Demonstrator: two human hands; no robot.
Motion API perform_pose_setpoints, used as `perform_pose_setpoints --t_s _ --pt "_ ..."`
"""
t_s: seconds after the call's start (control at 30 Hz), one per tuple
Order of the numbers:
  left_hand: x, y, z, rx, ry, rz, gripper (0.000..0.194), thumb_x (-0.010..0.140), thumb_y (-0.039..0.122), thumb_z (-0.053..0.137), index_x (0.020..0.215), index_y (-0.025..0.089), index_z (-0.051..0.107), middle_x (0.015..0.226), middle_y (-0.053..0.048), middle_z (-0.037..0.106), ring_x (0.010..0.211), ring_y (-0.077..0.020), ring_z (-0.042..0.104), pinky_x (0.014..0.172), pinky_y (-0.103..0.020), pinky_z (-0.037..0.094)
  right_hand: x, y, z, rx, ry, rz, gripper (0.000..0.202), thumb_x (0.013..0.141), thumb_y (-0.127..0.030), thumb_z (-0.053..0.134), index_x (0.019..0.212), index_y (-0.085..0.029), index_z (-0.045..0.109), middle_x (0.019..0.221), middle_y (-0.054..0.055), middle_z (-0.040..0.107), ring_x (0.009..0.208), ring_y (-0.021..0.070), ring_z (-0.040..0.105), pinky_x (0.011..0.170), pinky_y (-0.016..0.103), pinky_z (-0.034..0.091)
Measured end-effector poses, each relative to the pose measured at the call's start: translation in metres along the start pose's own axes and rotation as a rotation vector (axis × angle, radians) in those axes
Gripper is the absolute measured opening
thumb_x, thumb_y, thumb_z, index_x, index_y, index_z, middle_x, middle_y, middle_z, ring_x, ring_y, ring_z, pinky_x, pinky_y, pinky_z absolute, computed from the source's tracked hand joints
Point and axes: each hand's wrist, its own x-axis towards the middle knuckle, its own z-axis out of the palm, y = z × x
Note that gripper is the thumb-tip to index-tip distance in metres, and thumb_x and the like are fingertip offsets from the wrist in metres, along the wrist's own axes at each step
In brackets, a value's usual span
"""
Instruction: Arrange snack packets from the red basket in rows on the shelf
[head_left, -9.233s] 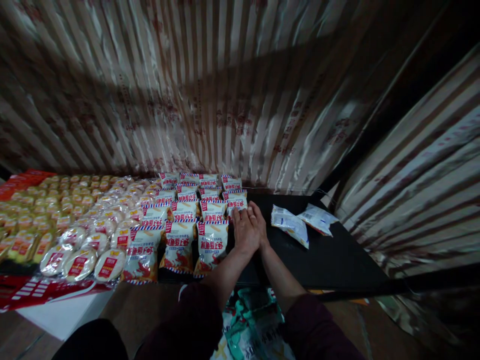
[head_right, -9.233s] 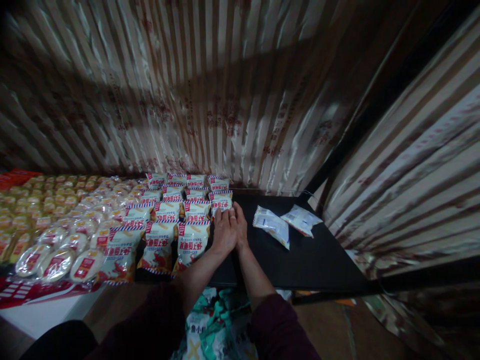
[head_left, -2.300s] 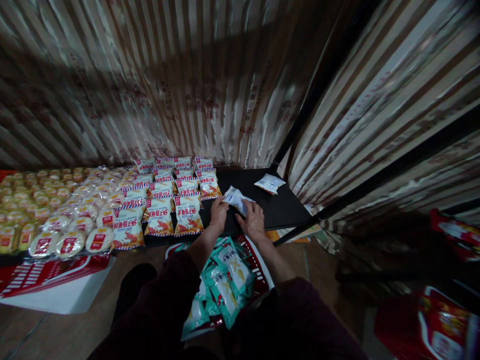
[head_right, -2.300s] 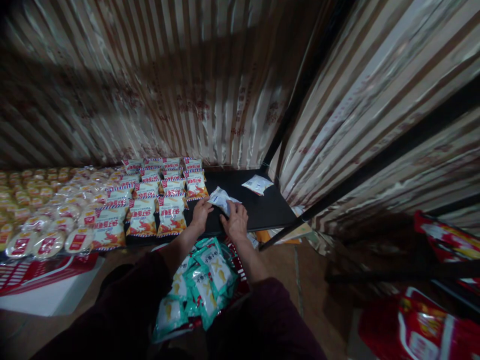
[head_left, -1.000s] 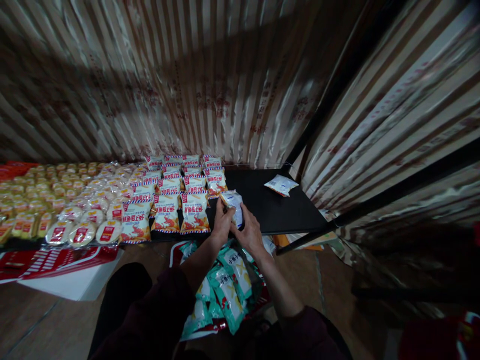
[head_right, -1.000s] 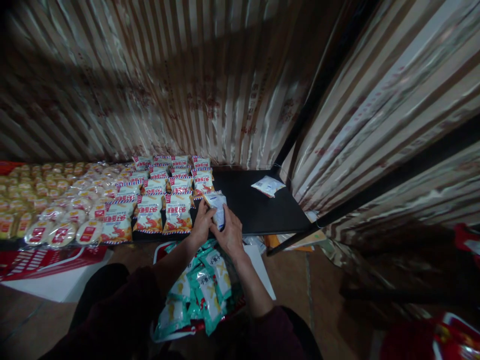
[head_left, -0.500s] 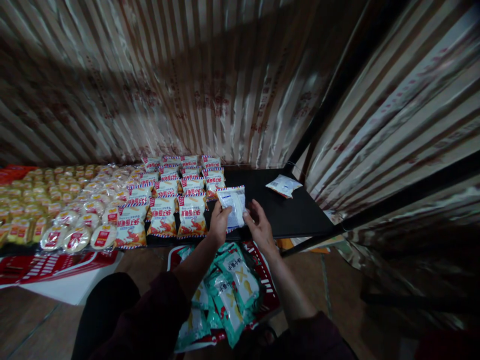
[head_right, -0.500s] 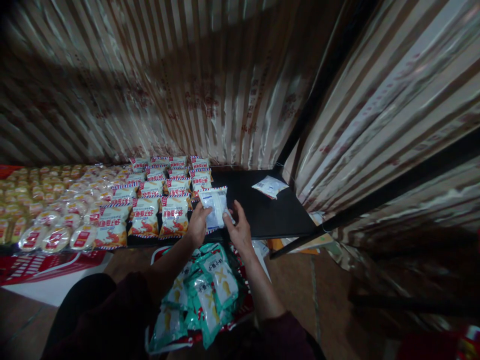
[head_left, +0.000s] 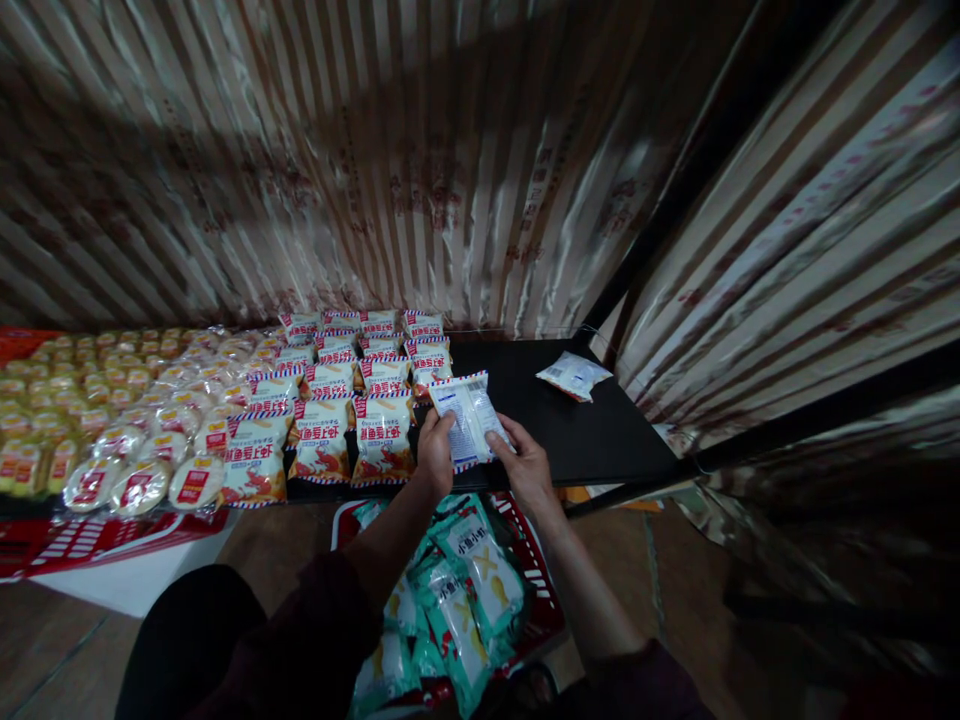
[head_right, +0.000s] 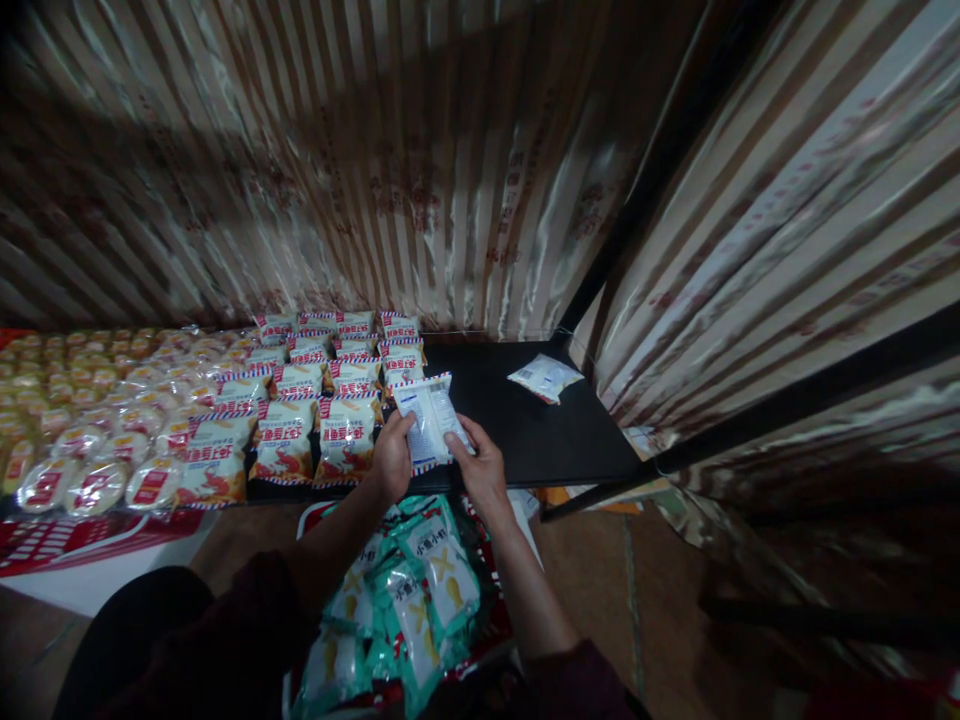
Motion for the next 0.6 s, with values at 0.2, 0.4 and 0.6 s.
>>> perform_pose_setpoints --t_s 0.2,0.4,0.6 --pt "0.0 0.001 0.004 -0.007 -0.024 -0.015 0.032 0.075 0.031 0.065 0.104 0.017 0.06 0.093 -0.004 0.072 0.096 -0.0224 0.066 0.088 -0.035 0.05 0.003 0.005 -0.002 -0.045 0.087 -0.033 0.05 0.071 -0.051 0.07 0.109 -0.019 0.068 0.109 0.007 0.072 0.097 0.0259 0.066 0.083 0.039 0.054" --pt "0.001 0.004 0.005 -0.055 -0.063 -0.043 0.035 0.073 0.035 0.066 0.104 0.017 0.06 0.098 -0.005 0.071 0.096 -0.0222 0.065 0.087 -0.034 0.05 0.005 0.012 -0.004 -0.113 0.145 -0.087 0.048 0.076 -0.051 0.064 0.11 -0.017 0.068 0.109 0.008 0.071 0.101 0.0265 0.064 0.087 0.04 0.052" --pt "-0.011 0.014 0.01 0.004 -0.079 -0.124 0.039 0.071 0.032 0.068 0.108 0.018 0.06 0.098 -0.004 0.071 0.094 -0.0205 0.066 0.082 -0.03 0.051 0.007 0.014 -0.005 -0.165 0.189 -0.137 0.053 0.079 -0.052 0.06 0.116 -0.015 0.063 0.112 0.011 0.068 0.101 0.0261 0.063 0.089 0.042 0.05"
